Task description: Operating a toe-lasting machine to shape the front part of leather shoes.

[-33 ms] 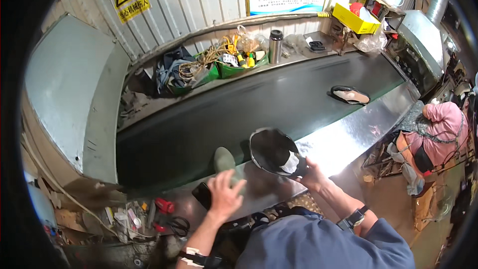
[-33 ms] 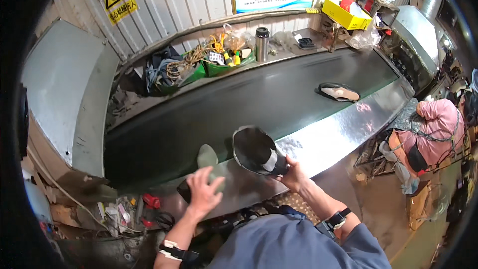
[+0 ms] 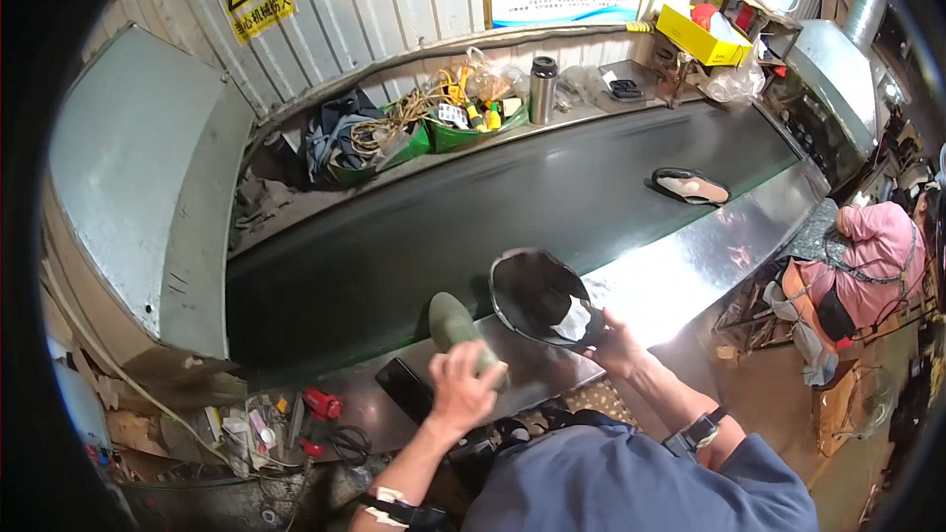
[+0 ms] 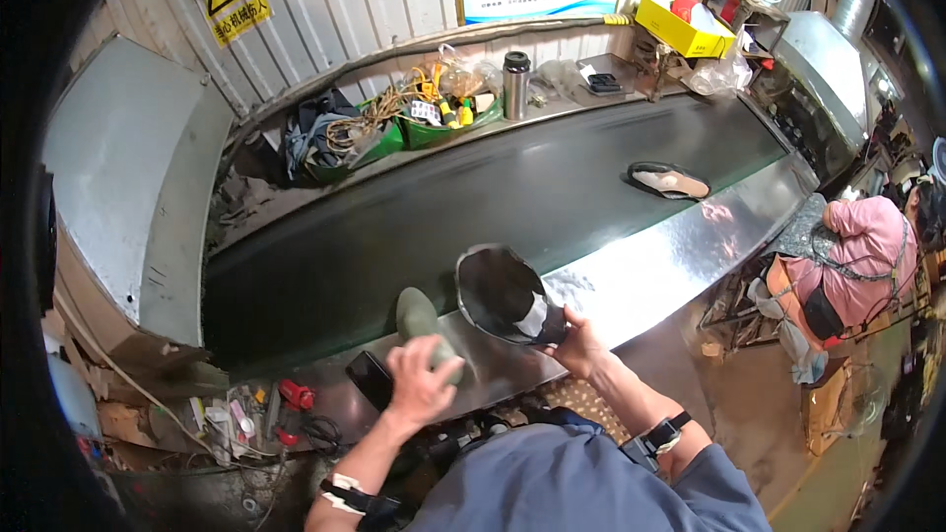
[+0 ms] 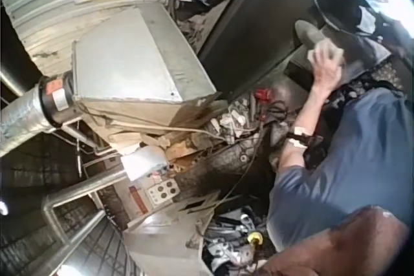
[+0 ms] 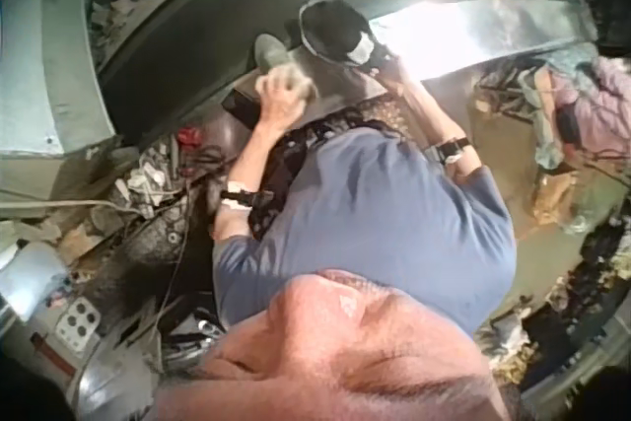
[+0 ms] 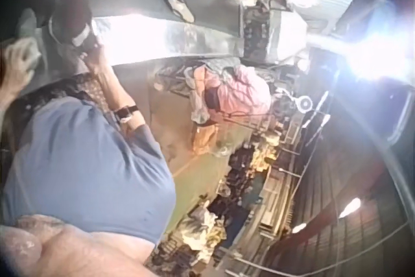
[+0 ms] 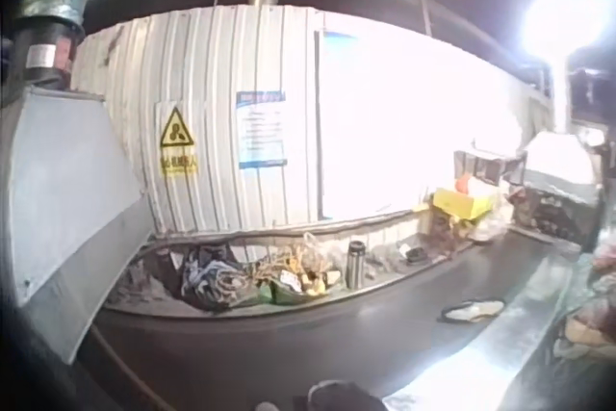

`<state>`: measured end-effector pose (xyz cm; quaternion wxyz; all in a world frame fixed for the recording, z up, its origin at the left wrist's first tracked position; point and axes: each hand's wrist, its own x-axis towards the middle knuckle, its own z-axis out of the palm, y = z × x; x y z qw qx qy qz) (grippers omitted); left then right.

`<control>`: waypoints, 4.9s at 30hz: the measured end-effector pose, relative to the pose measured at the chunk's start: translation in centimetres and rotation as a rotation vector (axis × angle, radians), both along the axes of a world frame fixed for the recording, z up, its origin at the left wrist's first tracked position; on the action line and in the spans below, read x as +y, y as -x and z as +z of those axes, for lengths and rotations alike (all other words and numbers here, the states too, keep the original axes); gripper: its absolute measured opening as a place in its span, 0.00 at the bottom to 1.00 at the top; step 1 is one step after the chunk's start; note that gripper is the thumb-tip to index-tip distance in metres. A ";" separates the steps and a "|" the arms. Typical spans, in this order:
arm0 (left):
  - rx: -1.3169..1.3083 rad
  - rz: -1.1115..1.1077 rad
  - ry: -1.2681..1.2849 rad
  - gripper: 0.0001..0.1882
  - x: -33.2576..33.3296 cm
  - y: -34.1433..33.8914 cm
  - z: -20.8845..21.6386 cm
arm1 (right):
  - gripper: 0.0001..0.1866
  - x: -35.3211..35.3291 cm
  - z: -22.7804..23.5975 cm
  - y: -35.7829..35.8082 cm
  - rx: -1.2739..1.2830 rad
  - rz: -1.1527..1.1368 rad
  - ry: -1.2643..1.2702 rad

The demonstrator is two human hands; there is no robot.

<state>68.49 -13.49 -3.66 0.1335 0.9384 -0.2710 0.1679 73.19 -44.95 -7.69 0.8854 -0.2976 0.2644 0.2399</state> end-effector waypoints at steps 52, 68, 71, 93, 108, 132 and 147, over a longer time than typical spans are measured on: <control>0.621 1.185 0.605 0.29 -6.2 -4.0 -9.8 | 0.48 -1.0 -7.0 9.8 -1.278 0.535 0.898; 0.157 1.367 1.115 0.23 -1.8 13.1 0.6 | 0.31 10.1 4.8 7.5 -0.362 1.114 0.382; -0.037 1.471 1.150 0.24 0.5 19.1 3.3 | 0.35 13.6 3.8 10.5 -0.645 1.211 0.306; -1.076 1.305 1.555 0.48 8.3 68.2 5.4 | 0.30 34.6 16.4 48.1 -0.476 1.540 -0.063; -0.916 1.360 2.108 0.12 8.0 71.1 10.2 | 0.41 43.9 16.5 58.1 -0.321 1.640 -0.023; -1.622 1.571 2.013 0.20 13.2 65.9 4.5 | 0.35 48.4 9.1 58.6 -0.485 1.531 -0.296; -1.602 1.596 1.798 0.18 13.7 67.3 0.3 | 0.33 48.4 7.9 59.4 -0.490 1.438 -0.274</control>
